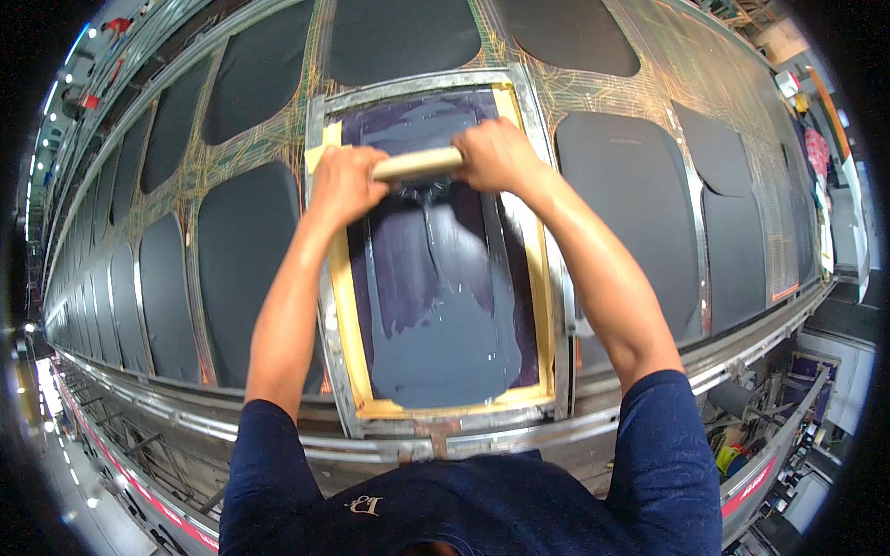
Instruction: The person uses a squeegee to pull dark ink across a screen printing frame, repeatedly lifting and repositioning the frame to print a design onto a dark fabric laid on a flatbed. The person maintains consistent pressure and alignment throughout the process.
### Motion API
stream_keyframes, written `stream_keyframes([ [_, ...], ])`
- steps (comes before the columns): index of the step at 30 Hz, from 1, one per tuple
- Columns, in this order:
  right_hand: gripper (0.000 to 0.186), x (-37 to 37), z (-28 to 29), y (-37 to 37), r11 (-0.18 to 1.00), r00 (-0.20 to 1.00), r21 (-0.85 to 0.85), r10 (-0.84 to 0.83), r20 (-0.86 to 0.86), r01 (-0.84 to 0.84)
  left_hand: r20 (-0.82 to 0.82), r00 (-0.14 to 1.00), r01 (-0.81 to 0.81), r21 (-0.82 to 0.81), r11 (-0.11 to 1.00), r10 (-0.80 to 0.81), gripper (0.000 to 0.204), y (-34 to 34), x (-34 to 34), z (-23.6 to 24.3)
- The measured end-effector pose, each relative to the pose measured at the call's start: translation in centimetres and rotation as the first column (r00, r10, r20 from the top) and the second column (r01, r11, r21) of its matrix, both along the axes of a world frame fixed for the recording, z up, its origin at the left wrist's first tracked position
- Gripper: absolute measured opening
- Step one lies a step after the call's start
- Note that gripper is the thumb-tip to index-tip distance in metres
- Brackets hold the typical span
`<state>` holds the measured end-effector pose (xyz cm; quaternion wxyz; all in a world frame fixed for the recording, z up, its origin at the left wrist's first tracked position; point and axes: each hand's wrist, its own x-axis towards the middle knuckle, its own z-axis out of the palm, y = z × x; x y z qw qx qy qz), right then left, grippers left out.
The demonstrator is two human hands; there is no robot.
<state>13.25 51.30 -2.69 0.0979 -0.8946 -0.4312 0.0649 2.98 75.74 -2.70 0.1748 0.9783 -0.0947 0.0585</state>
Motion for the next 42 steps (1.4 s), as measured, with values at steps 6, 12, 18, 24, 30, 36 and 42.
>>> stream_keyframes([
  [6, 0.032, 12.8, -0.1, 4.0, 0.999, 0.989, 0.035, -0.024, -0.148, 0.029, -0.063, 0.998, 0.006, 0.036, 0.999, -0.004, 0.041, 3.9, 13.1, 0.1],
  [12, 0.033, 14.9, -0.8, 4.8, 0.996, 0.985, -0.054, -0.082, -0.149, 0.075, -0.147, 0.989, -0.032, 0.005, 0.999, 0.032, 0.046, 4.4, 15.4, -0.9],
  [18, 0.029, 9.0, -0.3, 3.4, 0.999, 0.990, 0.016, -0.049, -0.130, 0.052, -0.124, 0.992, -0.017, 0.043, 0.999, 0.022, 0.039, 2.9, 9.7, -0.8],
  [24, 0.028, -4.6, 0.3, -1.0, 0.999, 0.983, 0.027, -0.012, -0.186, 0.017, -0.061, 0.998, 0.029, -0.021, 0.999, -0.030, 0.028, -1.0, -3.5, -1.4],
  [30, 0.028, -21.9, 0.1, -7.3, 1.000, 0.996, -0.010, 0.015, -0.083, -0.016, -0.032, 0.998, 0.045, -0.053, 0.998, -0.047, 0.021, -7.0, -21.0, -1.0],
  [36, 0.043, -24.8, 4.2, -10.7, 0.926, 0.854, 0.229, -0.154, -0.497, 0.300, 0.038, 0.999, -0.019, -0.070, 0.997, 0.022, 0.040, -9.7, -27.7, 0.2],
  [42, 0.041, -16.3, -6.8, -17.7, 0.488, 0.564, 0.327, -0.801, -0.200, 0.809, -0.079, 0.994, 0.083, 0.026, 0.996, -0.081, 0.040, -9.4, -27.9, 0.6],
])
